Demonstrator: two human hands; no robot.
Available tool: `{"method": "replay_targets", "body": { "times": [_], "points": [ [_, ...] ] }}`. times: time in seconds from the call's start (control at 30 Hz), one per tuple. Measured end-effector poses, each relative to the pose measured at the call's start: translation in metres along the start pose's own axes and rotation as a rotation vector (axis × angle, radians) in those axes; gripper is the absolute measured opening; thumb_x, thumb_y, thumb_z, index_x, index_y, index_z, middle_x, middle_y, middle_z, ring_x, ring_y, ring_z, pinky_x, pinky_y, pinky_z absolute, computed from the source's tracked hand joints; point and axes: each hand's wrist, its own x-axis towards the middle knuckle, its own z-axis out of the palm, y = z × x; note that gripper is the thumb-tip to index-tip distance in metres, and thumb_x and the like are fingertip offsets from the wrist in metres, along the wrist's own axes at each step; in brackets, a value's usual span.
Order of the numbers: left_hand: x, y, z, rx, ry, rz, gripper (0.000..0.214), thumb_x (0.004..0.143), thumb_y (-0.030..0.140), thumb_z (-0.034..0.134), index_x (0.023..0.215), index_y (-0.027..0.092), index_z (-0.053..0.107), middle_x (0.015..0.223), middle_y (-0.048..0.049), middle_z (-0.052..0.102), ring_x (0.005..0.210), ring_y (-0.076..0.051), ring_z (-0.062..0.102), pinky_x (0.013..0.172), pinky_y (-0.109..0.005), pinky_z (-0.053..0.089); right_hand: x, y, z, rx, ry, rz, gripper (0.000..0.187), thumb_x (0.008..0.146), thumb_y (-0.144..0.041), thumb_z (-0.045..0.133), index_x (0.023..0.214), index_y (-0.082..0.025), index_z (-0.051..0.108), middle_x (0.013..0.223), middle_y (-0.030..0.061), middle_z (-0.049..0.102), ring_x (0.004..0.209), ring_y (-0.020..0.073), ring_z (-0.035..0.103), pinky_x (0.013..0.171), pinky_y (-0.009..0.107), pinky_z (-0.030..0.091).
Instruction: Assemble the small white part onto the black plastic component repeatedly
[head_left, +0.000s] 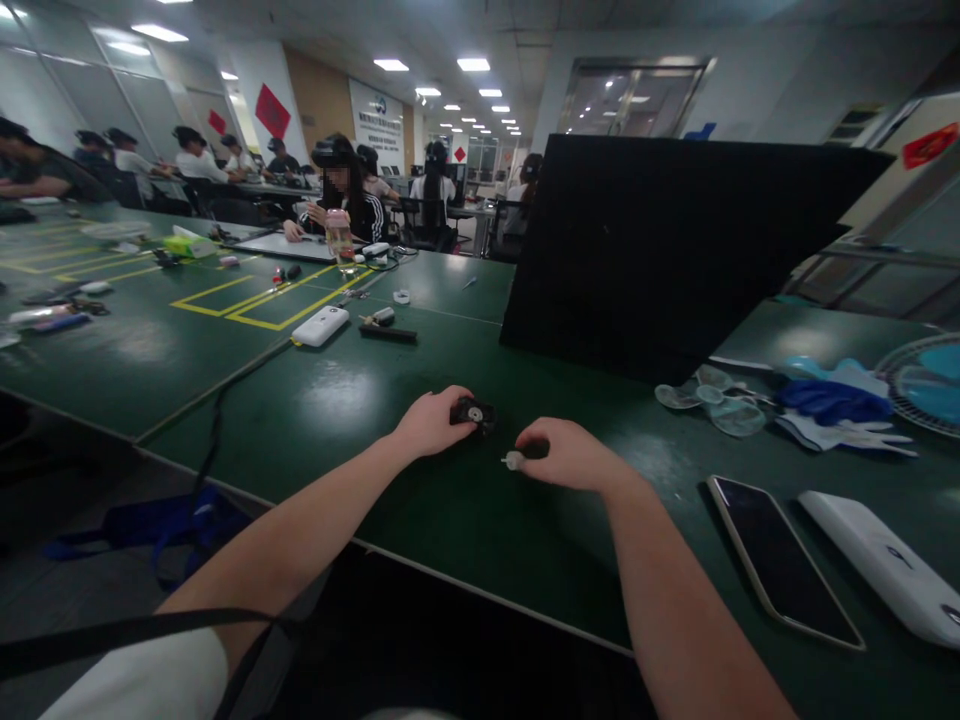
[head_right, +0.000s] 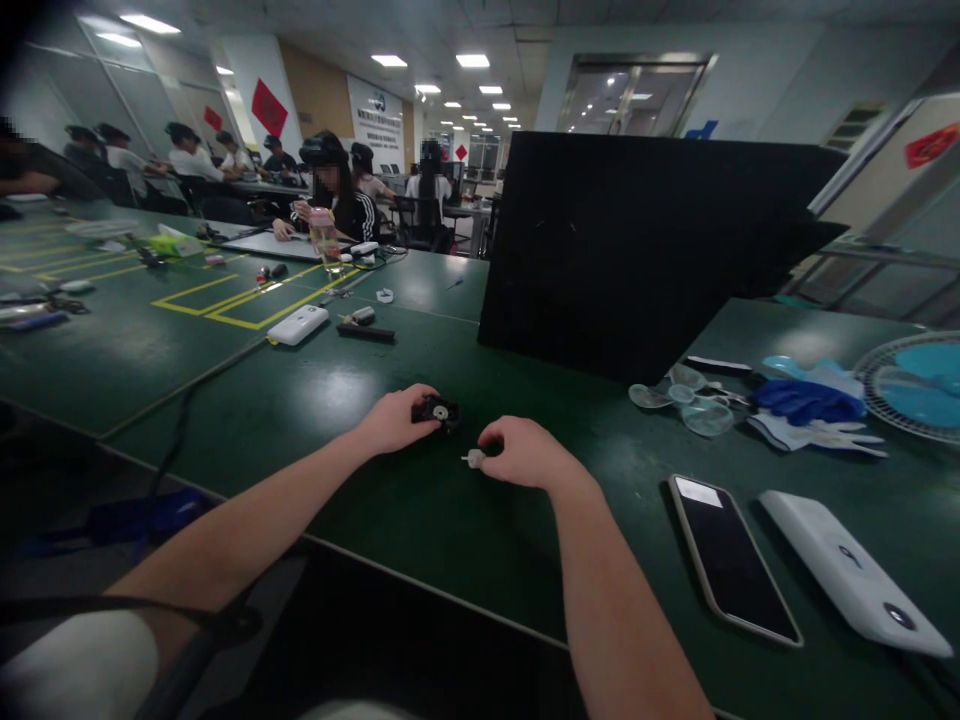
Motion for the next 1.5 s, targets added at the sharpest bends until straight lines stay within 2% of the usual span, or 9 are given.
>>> {"method": "replay_targets", "body": {
  "times": [0.1, 0.17, 0.43, 0.6, 0.83, 1.03, 1.2, 1.37, 1.5],
  "points": [
    [0.0, 0.0, -0.001, 0.034, 0.02, -0.006, 0.047, 0.082, 0.042, 0.068, 0.126, 0.028, 0.057, 0.108, -0.0039, 0.073, 0.1, -0.026, 0.069, 0.087, -0.039, 0.054, 0.005, -0.002, 0.008, -0.008, -0.043, -0.006, 0.02, 0.076, -0.043, 0.074, 0.084, -0.025, 0.079, 0.101, 0.0059, 0.069, 0.082, 0.0197, 0.063, 0.066, 0.031, 0.047],
    [0.0, 0.002, -0.002, 0.05, 0.024, 0.007, 0.046, 0.083, 0.042, 0.068, 0.125, 0.028, 0.057, 0.109, -0.0038, 0.073, 0.1, -0.026, 0.069, 0.09, -0.04, 0.053, 0.008, -0.006, 0.013, 0.02, -0.024, -0.016, 0.019, 0.079, -0.042, 0.071, 0.084, -0.025, 0.078, 0.099, 0.0048, 0.07, 0.078, 0.0181, 0.062, 0.063, 0.03, 0.046],
    [-0.001, 0.005, -0.001, 0.075, 0.032, 0.063, 0.045, 0.083, 0.039, 0.068, 0.125, 0.028, 0.056, 0.109, -0.0023, 0.073, 0.103, -0.026, 0.068, 0.112, -0.051, 0.038, 0.012, -0.016, 0.025, 0.074, 0.302, 0.055, 0.025, 0.093, -0.04, 0.057, 0.102, -0.025, 0.074, 0.085, 0.001, 0.071, 0.07, 0.0162, 0.062, 0.06, 0.029, 0.044],
    [-0.002, 0.007, -0.002, 0.037, -0.008, 0.063, 0.046, 0.081, 0.041, 0.068, 0.124, 0.028, 0.058, 0.108, -0.0027, 0.073, 0.1, -0.024, 0.069, 0.099, -0.042, 0.049, 0.012, -0.017, 0.027, 0.1, 0.394, 0.018, 0.027, 0.094, -0.042, 0.056, 0.104, -0.024, 0.073, 0.088, 0.0021, 0.072, 0.072, 0.0169, 0.064, 0.065, 0.03, 0.048],
    [-0.002, 0.005, -0.001, 0.006, -0.007, 0.059, 0.047, 0.079, 0.041, 0.07, 0.123, 0.028, 0.059, 0.106, -0.0025, 0.074, 0.099, -0.024, 0.07, 0.098, -0.041, 0.049, 0.007, -0.029, 0.024, 0.071, 0.492, -0.068, 0.026, 0.096, -0.04, 0.054, 0.103, -0.023, 0.073, 0.09, 0.0039, 0.072, 0.074, 0.0176, 0.064, 0.066, 0.031, 0.049],
    [-0.003, 0.008, -0.002, -0.087, -0.075, 0.084, 0.048, 0.079, 0.042, 0.071, 0.124, 0.029, 0.059, 0.105, -0.0014, 0.074, 0.097, -0.022, 0.071, 0.09, -0.037, 0.055, 0.016, -0.028, 0.037, -0.028, 0.394, -0.034, 0.024, 0.096, -0.038, 0.054, 0.096, -0.024, 0.073, 0.087, 0.0015, 0.071, 0.072, 0.0167, 0.063, 0.064, 0.03, 0.045],
    [-0.003, 0.007, 0.0, -0.139, -0.066, 0.076, 0.048, 0.078, 0.04, 0.072, 0.123, 0.028, 0.06, 0.106, -0.0015, 0.075, 0.096, -0.021, 0.071, 0.088, -0.035, 0.056, 0.018, -0.029, 0.037, 0.018, 0.397, 0.103, 0.036, 0.094, -0.054, 0.052, 0.091, -0.024, 0.072, 0.077, 0.0013, 0.069, 0.063, 0.0162, 0.06, 0.056, 0.029, 0.04],
    [-0.002, 0.005, 0.0, -0.144, -0.078, 0.006, 0.052, 0.078, 0.039, 0.073, 0.126, 0.028, 0.059, 0.109, -0.0037, 0.074, 0.1, -0.023, 0.072, 0.09, -0.037, 0.056, 0.015, -0.016, 0.024, 0.135, 0.523, 0.341, 0.071, 0.095, -0.073, 0.023, 0.069, -0.021, 0.063, 0.061, 0.005, 0.06, 0.055, 0.0169, 0.055, 0.051, 0.029, 0.036],
    [-0.003, 0.006, -0.001, -0.14, -0.081, 0.02, 0.053, 0.079, 0.04, 0.072, 0.128, 0.028, 0.058, 0.112, -0.004, 0.073, 0.103, -0.023, 0.071, 0.091, -0.038, 0.056, 0.02, 0.0, 0.024, 0.163, 0.454, 0.429, 0.074, 0.092, -0.077, 0.021, 0.063, -0.021, 0.059, 0.061, 0.0061, 0.061, 0.053, 0.017, 0.054, 0.049, 0.029, 0.037]
  ]
}}
